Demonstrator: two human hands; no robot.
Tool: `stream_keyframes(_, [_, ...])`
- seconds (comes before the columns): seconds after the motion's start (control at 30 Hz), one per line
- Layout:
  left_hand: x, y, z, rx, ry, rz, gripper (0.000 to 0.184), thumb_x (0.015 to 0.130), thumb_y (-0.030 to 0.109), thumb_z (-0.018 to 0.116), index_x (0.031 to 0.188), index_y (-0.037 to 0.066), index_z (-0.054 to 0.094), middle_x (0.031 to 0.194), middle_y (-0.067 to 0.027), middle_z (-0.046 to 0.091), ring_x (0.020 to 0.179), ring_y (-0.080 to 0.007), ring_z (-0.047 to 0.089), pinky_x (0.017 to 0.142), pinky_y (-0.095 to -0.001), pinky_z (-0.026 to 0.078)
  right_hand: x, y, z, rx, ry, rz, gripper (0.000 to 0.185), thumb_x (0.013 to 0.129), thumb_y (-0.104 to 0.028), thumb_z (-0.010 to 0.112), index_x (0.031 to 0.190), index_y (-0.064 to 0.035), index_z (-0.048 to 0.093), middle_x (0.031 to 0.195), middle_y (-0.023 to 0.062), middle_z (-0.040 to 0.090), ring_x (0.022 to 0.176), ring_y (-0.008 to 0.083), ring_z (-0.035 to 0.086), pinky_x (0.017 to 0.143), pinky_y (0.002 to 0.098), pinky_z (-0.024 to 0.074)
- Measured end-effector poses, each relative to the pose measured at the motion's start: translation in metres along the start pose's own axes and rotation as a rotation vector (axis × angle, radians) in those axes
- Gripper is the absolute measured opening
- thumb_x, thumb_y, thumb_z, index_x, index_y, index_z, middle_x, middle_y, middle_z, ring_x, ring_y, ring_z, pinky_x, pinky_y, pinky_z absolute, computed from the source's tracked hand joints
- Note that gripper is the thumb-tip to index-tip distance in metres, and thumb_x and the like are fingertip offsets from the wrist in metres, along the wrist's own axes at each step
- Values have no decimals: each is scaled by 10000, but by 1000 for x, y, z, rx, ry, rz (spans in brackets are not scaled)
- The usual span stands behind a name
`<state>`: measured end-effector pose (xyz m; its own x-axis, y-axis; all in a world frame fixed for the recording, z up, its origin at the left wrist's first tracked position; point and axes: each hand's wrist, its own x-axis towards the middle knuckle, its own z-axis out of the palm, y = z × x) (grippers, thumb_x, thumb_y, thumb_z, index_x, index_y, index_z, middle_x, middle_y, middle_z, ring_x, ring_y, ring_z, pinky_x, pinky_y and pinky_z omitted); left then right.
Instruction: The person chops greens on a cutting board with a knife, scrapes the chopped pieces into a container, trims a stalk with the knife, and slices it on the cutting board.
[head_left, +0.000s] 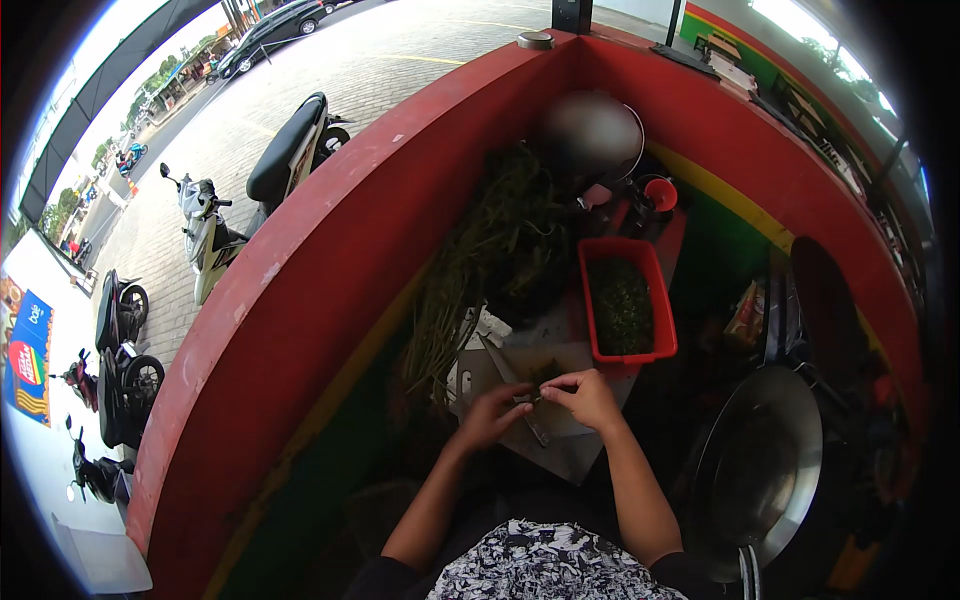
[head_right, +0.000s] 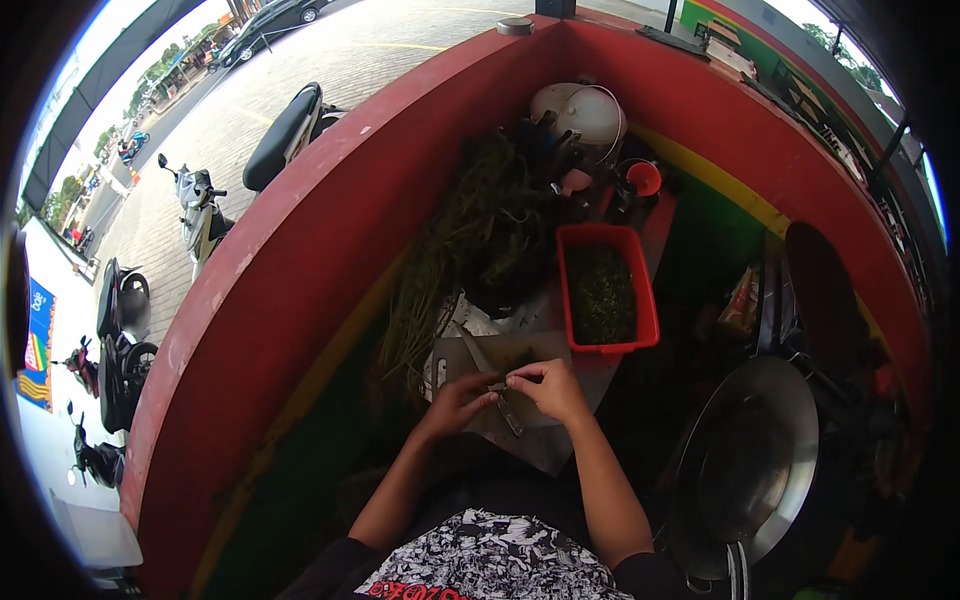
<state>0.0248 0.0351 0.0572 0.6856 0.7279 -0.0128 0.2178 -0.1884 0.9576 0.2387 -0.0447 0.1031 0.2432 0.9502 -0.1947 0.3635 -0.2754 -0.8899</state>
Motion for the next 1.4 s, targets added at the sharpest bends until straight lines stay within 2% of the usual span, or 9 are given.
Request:
stream_keyframes(0.1, [2,5,18,-53,-26,75,379,954,253,746,1284,71,708,1173,-153,744,1073,-225,715,902,-367,544,2,4,6,115,-19,25,196,896,-191,799,1033,-52,811,894,76,791,822,111,710,759,309,551])
stream_keyframes(0.2, [3,-11,27,130,-38,-37,413,925,242,769,1292,66,697,1107,-204,739,940,-272,741,782,-370,567,4,10,6,161,0,38,194,899,-189,796,1034,-50,811,901,80,793,846,116,715,782,301,551])
stream_keyframes(0.27, [1,-15,28,146,97,169,357,941,210,738,1259,53,699,1003,-204,740,837,-316,739,727,-386,564,4,11,4,84,15,20,193,901,-184,794,1037,-48,809,911,85,795,854,119,717,792,300,548])
stream_keyframes(0.5, [1,0,22,402,66,236,219,971,137,652,1151,23,705,880,-195,726,821,-407,708,740,-442,561,2,8,6,57,31,12,212,897,-203,797,1034,-42,806,917,84,796,845,131,722,796,310,548])
stream_keyframes(0.7, [8,-19,29,56,86,-109,252,1032,134,587,1207,-26,675,977,-155,767,910,-246,754,792,-369,574,-1,10,18,41,142,-73,190,891,-184,786,1013,-39,805,898,103,790,826,159,732,759,311,545])
stream_keyframes(0.77, [13,-26,32,-311,120,-263,292,1065,173,567,1220,-57,658,1037,-115,767,956,-193,731,864,-331,563,-5,4,25,13,187,-31,173,890,-169,775,999,-37,798,896,114,776,774,191,725,710,325,543])
stream_keyframes(0.87, [15,-24,33,-657,184,-326,284,1070,163,567,1244,-44,653,1130,-117,744,1030,-192,708,913,-325,559,-10,0,36,-18,323,-168,153,893,-155,761,988,-38,789,888,107,749,729,217,710,664,335,537])
stream_keyframes(1.17, [22,-8,39,-1015,391,-426,347,1075,170,559,1331,-63,569,1222,-158,698,1099,-244,685,969,-364,550,-25,-7,64,-257,457,-386,150,866,-90,769,1010,-45,770,929,85,707,737,242,709,634,349,557])
stream_keyframes(1.4, [16,-18,36,-1080,403,-490,349,1059,172,594,1329,-46,562,1250,-153,679,1110,-260,682,925,-363,564,-25,6,76,-121,465,-337,157,863,-116,770,1016,-82,764,962,83,703,799,290,709,685,387,572])
